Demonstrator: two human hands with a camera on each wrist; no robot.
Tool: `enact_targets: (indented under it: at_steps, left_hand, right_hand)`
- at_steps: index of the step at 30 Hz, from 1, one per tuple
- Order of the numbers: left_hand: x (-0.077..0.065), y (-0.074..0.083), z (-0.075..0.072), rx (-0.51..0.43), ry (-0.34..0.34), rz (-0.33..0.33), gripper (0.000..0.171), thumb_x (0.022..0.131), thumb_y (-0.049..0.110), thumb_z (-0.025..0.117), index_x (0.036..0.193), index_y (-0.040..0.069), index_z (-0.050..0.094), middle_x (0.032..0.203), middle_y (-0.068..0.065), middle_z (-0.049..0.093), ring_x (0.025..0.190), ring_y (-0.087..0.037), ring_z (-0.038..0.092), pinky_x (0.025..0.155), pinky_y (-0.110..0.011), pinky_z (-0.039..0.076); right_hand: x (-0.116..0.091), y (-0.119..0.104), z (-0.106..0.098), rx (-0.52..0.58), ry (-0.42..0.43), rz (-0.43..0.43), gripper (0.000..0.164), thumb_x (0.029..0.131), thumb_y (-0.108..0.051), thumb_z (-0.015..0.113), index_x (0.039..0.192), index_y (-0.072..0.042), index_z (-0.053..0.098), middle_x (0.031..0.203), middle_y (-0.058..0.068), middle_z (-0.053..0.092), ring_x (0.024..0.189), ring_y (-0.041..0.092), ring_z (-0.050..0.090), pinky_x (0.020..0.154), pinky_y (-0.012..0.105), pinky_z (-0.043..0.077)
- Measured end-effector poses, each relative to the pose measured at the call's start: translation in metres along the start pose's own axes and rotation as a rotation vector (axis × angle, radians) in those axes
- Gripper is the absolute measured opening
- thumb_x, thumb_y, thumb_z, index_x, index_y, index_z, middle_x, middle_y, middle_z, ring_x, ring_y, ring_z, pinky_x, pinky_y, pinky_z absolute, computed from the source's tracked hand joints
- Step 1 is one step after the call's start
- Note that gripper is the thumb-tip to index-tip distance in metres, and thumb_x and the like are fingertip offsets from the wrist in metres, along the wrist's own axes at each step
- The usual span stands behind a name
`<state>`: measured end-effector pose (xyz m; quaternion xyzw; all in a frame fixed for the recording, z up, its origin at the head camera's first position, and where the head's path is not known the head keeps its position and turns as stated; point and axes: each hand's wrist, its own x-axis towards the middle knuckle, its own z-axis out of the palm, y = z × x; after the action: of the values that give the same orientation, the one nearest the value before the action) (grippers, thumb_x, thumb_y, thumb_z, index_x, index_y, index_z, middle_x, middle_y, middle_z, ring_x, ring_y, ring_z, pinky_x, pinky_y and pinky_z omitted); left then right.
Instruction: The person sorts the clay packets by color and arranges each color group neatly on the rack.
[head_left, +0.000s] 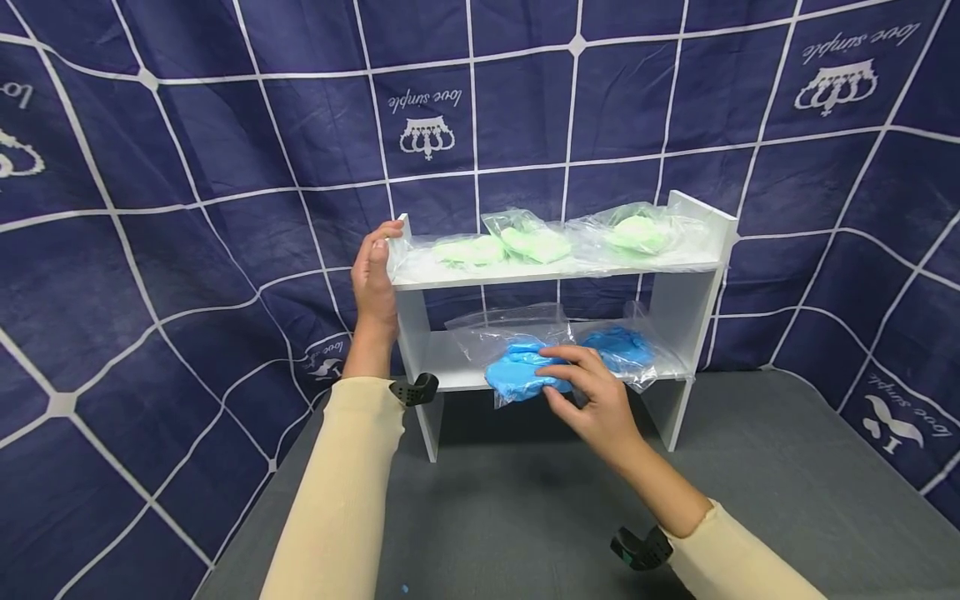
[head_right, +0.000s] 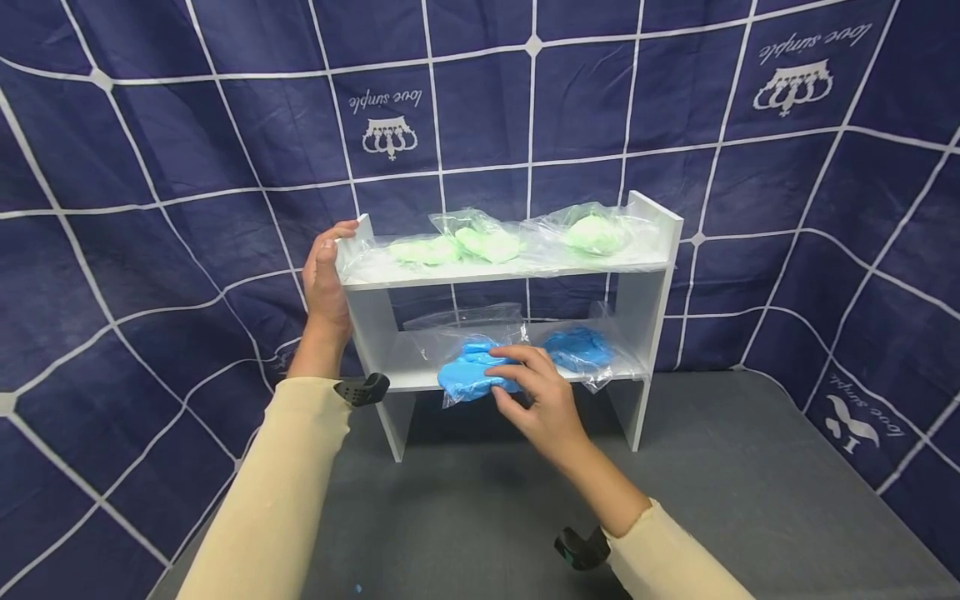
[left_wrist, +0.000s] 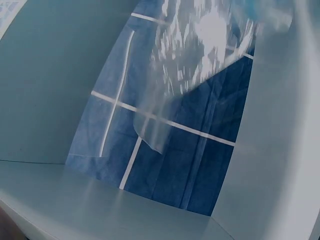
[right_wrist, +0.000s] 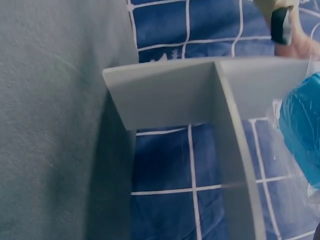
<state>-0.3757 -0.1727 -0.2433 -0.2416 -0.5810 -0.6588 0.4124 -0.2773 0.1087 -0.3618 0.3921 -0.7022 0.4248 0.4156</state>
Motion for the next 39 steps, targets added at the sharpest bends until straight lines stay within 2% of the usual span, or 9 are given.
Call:
enact_targets:
  at_steps: [2,11,16,21,24,26,31,36,39]
  left_hand:
    - [0.001,0.001,0.001,-0.006,-0.003,0.003,0.035,0.095,0.031,0.045,0.105,0.004,0.065,0.129,-0.007,0.067,0.132,-0.016,0.053,0.114,-0.028,0.033]
    - [-0.004,0.001,0.001,0.004,0.009,-0.001,0.039,0.095,0.03,0.044,0.106,-0.002,0.063,0.132,-0.016,0.064,0.132,-0.018,0.053,0.114,-0.028,0.033]
    - [-0.004,-0.002,0.001,0.008,0.006,0.005,0.041,0.096,0.029,0.044,0.108,-0.006,0.062,0.13,-0.012,0.066,0.131,-0.017,0.054,0.114,-0.028,0.034]
    - [0.0,-0.002,0.001,-0.007,0.016,0.023,0.032,0.095,0.031,0.045,0.101,0.008,0.067,0.124,-0.002,0.069,0.129,-0.016,0.055,0.112,-0.027,0.035]
    - [0.0,-0.002,0.001,-0.021,0.016,0.018,0.028,0.095,0.031,0.045,0.1,0.015,0.067,0.123,0.0,0.069,0.129,-0.017,0.054,0.111,-0.027,0.035]
    - [0.0,-0.002,0.001,-0.027,0.015,0.017,0.028,0.095,0.031,0.046,0.1,0.014,0.067,0.124,-0.003,0.068,0.129,-0.017,0.054,0.111,-0.026,0.036]
    - [-0.003,-0.001,0.001,-0.022,0.015,0.018,0.03,0.096,0.03,0.045,0.101,0.009,0.067,0.126,-0.009,0.067,0.128,-0.016,0.055,0.111,-0.026,0.036]
    - [-0.002,-0.001,0.001,-0.013,0.005,0.025,0.038,0.096,0.026,0.043,0.106,-0.005,0.062,0.129,-0.015,0.065,0.129,-0.018,0.054,0.112,-0.027,0.035]
    - [-0.001,-0.001,0.001,-0.004,0.01,0.02,0.042,0.096,0.026,0.043,0.109,-0.01,0.059,0.13,-0.018,0.063,0.13,-0.018,0.054,0.113,-0.027,0.034]
  right_hand:
    - [0.004,0.007,0.006,-0.017,-0.002,0.025,0.029,0.079,0.006,0.074,0.105,-0.008,0.075,0.121,0.011,0.069,0.109,0.025,0.06,0.074,0.02,0.038]
    - [0.003,0.031,0.041,-0.114,-0.038,0.075,0.023,0.083,-0.003,0.077,0.106,-0.009,0.075,0.119,0.008,0.067,0.113,0.026,0.061,0.076,0.031,0.054]
    - [0.001,0.036,0.052,-0.196,-0.088,0.163,0.022,0.085,-0.009,0.077,0.107,-0.01,0.075,0.118,0.009,0.069,0.114,0.028,0.062,0.088,0.043,0.055]
    - [0.005,0.034,0.053,-0.259,-0.21,0.228,0.026,0.087,-0.014,0.075,0.112,-0.012,0.073,0.125,0.01,0.068,0.123,0.03,0.058,0.1,0.047,0.051]
    - [0.004,0.033,0.051,-0.303,-0.264,0.217,0.032,0.087,-0.015,0.075,0.118,-0.012,0.071,0.131,0.01,0.066,0.126,0.032,0.057,0.104,0.049,0.048]
    - [0.002,0.033,0.05,-0.351,-0.284,0.197,0.037,0.087,-0.017,0.076,0.123,-0.013,0.069,0.134,0.01,0.065,0.128,0.032,0.056,0.108,0.049,0.046]
    - [-0.008,0.033,0.046,-0.452,-0.266,0.16,0.051,0.085,-0.024,0.079,0.133,-0.017,0.064,0.141,0.008,0.06,0.132,0.031,0.053,0.113,0.051,0.039]
    - [-0.018,0.031,0.039,-0.436,-0.204,0.192,0.057,0.084,-0.02,0.078,0.138,-0.018,0.059,0.15,0.009,0.052,0.136,0.032,0.048,0.112,0.053,0.039]
    - [-0.024,0.028,0.034,-0.415,-0.183,0.201,0.059,0.084,-0.019,0.077,0.14,-0.015,0.057,0.152,0.01,0.049,0.136,0.032,0.047,0.112,0.054,0.038]
